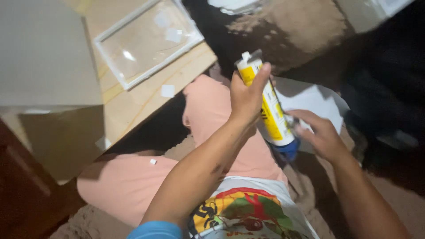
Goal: The person applies sealant along the edges of a clear plastic lid using a caulking gun, then attaches the lid to a white plastic base to form a small box. The person handles the lid, base, and sealant gun throughout the process.
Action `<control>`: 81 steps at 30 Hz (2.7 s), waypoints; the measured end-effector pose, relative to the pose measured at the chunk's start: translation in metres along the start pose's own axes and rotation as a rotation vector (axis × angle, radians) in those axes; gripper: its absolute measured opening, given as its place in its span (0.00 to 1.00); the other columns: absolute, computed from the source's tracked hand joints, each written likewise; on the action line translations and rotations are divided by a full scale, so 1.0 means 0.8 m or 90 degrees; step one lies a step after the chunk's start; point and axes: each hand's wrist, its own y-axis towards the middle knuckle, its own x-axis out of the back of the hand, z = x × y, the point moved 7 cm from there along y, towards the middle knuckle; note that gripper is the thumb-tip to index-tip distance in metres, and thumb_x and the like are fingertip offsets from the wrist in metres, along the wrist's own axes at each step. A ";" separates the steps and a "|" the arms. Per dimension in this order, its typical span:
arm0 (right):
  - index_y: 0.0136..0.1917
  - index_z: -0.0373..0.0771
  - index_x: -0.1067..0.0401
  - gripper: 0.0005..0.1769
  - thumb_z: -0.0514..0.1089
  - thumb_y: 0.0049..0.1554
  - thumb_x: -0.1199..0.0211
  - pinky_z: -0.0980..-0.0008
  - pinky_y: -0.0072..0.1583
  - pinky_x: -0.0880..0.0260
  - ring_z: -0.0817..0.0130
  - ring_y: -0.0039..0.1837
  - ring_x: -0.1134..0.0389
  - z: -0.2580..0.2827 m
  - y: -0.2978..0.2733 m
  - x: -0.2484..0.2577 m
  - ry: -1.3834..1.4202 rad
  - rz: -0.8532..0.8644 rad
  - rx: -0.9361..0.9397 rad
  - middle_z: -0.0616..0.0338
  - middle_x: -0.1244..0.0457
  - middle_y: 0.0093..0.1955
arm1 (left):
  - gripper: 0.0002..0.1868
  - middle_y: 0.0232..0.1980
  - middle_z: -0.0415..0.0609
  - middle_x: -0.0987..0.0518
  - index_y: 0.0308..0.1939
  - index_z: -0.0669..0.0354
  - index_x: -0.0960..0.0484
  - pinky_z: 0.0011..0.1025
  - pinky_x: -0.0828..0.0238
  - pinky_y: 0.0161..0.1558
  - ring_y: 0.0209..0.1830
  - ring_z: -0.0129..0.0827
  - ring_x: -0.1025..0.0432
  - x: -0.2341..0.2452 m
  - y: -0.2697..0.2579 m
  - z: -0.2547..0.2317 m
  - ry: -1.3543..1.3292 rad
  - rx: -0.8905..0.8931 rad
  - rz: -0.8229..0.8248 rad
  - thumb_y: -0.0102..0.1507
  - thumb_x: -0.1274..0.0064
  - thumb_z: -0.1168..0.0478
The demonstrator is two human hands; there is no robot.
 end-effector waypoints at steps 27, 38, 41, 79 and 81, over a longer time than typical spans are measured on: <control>0.37 0.37 0.33 0.22 0.52 0.48 0.24 0.52 0.41 0.43 0.51 0.37 0.40 0.374 0.075 -0.201 -0.302 -0.177 0.731 0.52 0.43 0.35 | 0.35 0.61 0.48 0.24 0.77 0.68 0.34 0.24 0.36 0.55 0.55 0.26 0.32 0.217 -0.054 -0.181 -0.035 -0.088 0.306 0.70 0.46 0.54; 0.46 0.34 0.32 0.18 0.44 0.49 0.29 0.53 0.49 0.39 0.50 0.47 0.38 0.384 0.058 -0.273 -0.312 -0.092 0.778 0.46 0.40 0.45 | 0.28 0.54 0.51 0.23 0.63 0.67 0.25 0.37 0.31 0.53 0.50 0.36 0.29 0.303 -0.094 -0.115 -0.090 -0.078 0.004 0.67 0.37 0.51; 0.62 0.34 0.32 0.30 0.49 0.52 0.26 0.59 0.60 0.35 0.52 0.60 0.36 0.372 0.076 -0.223 -0.042 -0.034 0.782 0.44 0.39 0.59 | 0.33 0.52 0.54 0.20 0.64 0.68 0.26 0.43 0.26 0.61 0.54 0.41 0.24 0.316 -0.124 -0.170 -0.088 -0.153 0.066 0.67 0.38 0.45; 0.68 0.31 0.35 0.27 0.41 0.64 0.25 0.69 0.74 0.32 0.66 0.73 0.35 0.334 0.187 -0.219 0.501 0.011 0.472 0.41 0.39 0.74 | 0.11 0.27 0.51 0.24 0.50 0.67 0.20 0.44 0.25 0.37 0.26 0.43 0.25 0.420 -0.115 -0.125 -0.257 -0.071 0.048 0.68 0.53 0.65; 0.68 0.31 0.35 0.27 0.40 0.63 0.25 0.68 0.74 0.32 0.65 0.74 0.35 0.335 0.189 -0.219 0.502 0.015 0.477 0.42 0.38 0.74 | 0.13 0.26 0.50 0.25 0.52 0.71 0.21 0.45 0.25 0.35 0.24 0.43 0.27 0.427 -0.117 -0.121 -0.232 -0.080 0.028 0.67 0.55 0.68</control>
